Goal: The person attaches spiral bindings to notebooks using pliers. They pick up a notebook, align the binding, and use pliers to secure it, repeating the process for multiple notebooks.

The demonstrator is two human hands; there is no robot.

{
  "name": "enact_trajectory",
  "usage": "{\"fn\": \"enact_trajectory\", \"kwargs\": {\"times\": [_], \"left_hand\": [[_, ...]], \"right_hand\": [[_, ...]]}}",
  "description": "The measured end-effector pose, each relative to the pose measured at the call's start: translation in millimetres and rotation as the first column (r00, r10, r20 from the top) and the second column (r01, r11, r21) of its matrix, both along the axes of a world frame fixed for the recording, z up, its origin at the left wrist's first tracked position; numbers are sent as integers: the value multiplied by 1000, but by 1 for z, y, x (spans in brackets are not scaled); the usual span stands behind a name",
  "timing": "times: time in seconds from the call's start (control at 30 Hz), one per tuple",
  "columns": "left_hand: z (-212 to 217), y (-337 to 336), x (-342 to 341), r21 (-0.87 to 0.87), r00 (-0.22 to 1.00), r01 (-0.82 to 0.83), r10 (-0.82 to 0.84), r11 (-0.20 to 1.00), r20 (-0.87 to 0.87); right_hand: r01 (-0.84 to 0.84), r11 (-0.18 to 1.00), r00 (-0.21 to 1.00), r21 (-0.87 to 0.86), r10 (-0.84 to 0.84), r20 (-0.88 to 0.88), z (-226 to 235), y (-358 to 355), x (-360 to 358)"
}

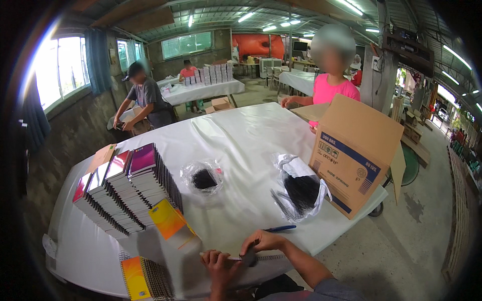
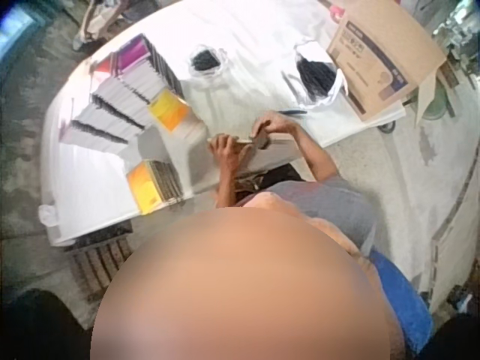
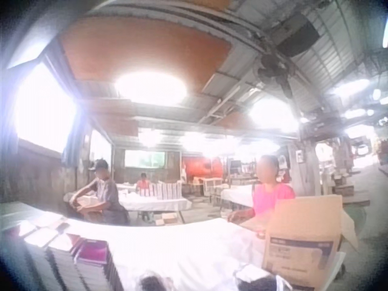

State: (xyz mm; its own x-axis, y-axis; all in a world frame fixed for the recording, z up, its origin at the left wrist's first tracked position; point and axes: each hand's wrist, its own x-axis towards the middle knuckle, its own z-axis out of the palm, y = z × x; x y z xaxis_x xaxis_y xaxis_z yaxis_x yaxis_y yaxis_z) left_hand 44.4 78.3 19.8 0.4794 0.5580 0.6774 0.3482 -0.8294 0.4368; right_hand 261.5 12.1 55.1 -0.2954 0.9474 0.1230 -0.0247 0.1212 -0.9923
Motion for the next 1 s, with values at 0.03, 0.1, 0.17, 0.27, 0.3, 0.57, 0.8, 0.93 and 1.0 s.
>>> {"fn": "enact_trajectory", "kwargs": {"times": [0.03,0.1,0.17,0.27,0.3,0.57,0.8,0.93,1.0], "left_hand": [[0,1,-1,13,1000,-2,2,1000,-1],[0,3,-2,33,1000,-12,12,999,-7],[-3,5,-2,50,1000,-25,25,998,-10],[-7,5,-3,63,999,-20,22,998,-24],[-7,6,-3,53,999,-16,17,998,-29],[-16,5,-6,-220,992,-28,53,975,110],[-13,20,-7,-299,968,22,54,954,245],[-17,20,-8,-448,961,125,5,885,277],[-21,23,-9,-469,956,138,6,872,292]], "right_hand": [[154,983,966,-96,-129,223,3,0,-6],[282,953,899,-109,-222,376,5,0,-8],[215,976,948,-11,-206,242,8,0,-1],[41,990,981,136,-66,183,17,0,-10],[142,987,939,69,-156,307,18,2,-15],[139,990,968,26,-142,207,12,3,-19],[122,992,993,-30,-121,12,12,10,-22],[399,916,724,43,-344,599,11,21,-18],[283,952,860,115,-305,409,25,18,-23]]}}
